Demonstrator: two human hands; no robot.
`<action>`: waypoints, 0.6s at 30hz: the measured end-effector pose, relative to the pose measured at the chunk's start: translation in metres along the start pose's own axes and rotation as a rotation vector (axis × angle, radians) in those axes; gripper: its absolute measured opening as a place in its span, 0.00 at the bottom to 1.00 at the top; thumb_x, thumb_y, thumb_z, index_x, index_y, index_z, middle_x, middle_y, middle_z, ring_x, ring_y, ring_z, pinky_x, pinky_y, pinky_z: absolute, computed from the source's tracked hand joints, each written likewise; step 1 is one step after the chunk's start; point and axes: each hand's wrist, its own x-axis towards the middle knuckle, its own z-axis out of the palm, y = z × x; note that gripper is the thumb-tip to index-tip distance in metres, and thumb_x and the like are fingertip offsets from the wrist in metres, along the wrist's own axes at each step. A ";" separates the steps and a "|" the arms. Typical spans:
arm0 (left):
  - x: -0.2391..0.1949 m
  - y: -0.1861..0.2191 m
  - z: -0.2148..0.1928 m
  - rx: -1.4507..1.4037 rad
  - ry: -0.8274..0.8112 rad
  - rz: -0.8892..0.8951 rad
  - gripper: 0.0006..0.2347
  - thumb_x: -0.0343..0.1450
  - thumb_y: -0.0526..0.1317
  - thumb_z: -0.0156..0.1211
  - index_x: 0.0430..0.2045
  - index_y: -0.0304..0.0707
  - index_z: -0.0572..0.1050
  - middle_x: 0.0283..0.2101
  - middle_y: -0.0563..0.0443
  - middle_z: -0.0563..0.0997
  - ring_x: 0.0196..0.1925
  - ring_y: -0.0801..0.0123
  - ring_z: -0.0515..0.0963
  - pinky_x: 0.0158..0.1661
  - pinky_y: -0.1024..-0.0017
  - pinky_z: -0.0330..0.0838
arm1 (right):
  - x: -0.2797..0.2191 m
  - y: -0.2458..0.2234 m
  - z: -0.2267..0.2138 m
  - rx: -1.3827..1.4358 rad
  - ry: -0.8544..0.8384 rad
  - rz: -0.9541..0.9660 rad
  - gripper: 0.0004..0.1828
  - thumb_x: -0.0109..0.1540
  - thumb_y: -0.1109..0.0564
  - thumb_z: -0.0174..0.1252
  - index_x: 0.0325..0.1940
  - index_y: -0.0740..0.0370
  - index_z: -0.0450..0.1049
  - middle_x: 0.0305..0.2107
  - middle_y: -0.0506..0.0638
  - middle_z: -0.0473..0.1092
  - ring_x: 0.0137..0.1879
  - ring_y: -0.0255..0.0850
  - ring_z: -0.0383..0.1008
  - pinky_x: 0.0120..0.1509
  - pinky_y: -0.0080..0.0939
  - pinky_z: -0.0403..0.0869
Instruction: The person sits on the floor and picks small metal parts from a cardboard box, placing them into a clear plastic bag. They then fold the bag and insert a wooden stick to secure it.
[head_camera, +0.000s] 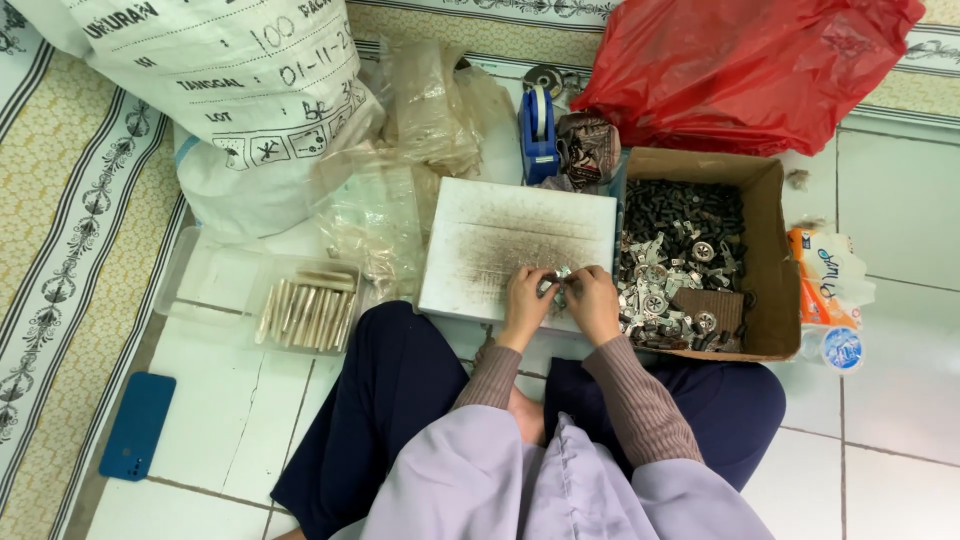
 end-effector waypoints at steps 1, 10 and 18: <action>-0.001 -0.004 0.003 0.001 0.002 -0.001 0.09 0.70 0.40 0.68 0.40 0.39 0.81 0.41 0.44 0.77 0.46 0.49 0.81 0.47 0.62 0.76 | -0.001 -0.002 -0.001 0.001 -0.001 -0.002 0.09 0.58 0.59 0.65 0.43 0.58 0.80 0.41 0.56 0.75 0.49 0.55 0.78 0.50 0.51 0.78; -0.004 0.013 -0.007 0.060 -0.004 0.074 0.12 0.72 0.40 0.64 0.48 0.42 0.79 0.43 0.45 0.75 0.48 0.51 0.79 0.49 0.61 0.72 | -0.002 0.010 0.004 0.049 0.046 -0.071 0.07 0.62 0.57 0.63 0.44 0.58 0.80 0.37 0.55 0.76 0.47 0.53 0.79 0.49 0.48 0.78; 0.019 0.042 0.057 -0.152 0.074 0.103 0.08 0.70 0.40 0.62 0.42 0.45 0.79 0.43 0.44 0.75 0.46 0.49 0.80 0.47 0.61 0.75 | 0.006 0.037 -0.054 0.434 0.214 0.105 0.09 0.70 0.57 0.58 0.49 0.64 0.80 0.36 0.59 0.75 0.45 0.52 0.77 0.45 0.48 0.77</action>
